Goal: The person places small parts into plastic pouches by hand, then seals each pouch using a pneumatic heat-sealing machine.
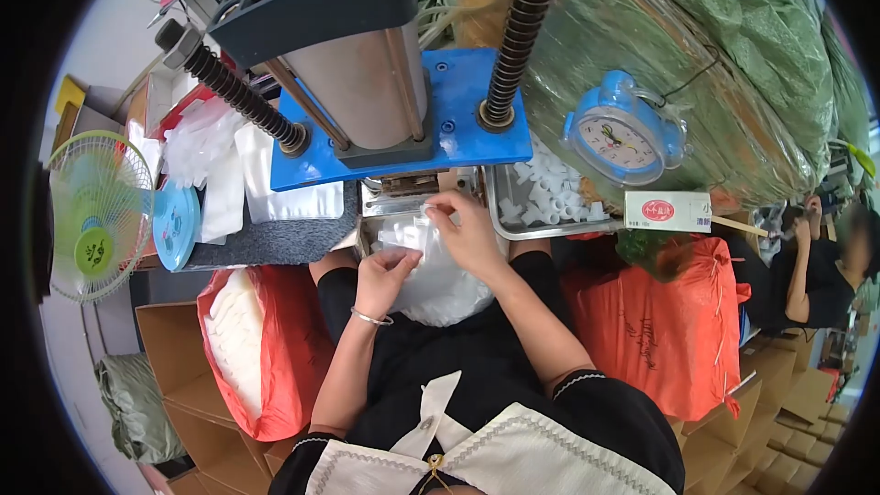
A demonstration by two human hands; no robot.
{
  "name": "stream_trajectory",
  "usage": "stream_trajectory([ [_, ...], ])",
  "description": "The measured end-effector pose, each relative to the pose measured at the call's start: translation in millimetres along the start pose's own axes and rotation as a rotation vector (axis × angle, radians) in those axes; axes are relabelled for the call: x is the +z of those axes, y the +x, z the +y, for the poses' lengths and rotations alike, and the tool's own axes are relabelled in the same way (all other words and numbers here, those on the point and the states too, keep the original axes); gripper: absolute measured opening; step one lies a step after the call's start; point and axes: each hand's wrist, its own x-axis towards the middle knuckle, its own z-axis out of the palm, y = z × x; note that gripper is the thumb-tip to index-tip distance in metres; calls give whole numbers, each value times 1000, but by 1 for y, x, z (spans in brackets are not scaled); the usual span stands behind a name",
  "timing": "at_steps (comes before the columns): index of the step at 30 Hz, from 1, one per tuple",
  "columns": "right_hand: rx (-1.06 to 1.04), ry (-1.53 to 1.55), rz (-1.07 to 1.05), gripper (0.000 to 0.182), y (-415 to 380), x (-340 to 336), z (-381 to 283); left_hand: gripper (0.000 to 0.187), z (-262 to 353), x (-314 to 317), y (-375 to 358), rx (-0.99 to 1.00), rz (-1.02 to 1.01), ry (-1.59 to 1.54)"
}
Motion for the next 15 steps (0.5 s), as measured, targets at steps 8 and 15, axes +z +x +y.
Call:
stream_trajectory([
  [8, -174, -388, 164, 16, -3, -23, -13, 19, 10, -12, 29, 19, -42, -125],
  [15, -8, -914, 123, 17, -2, -66, 16, 22, 16, -10, 58, 15, -40, -128],
])
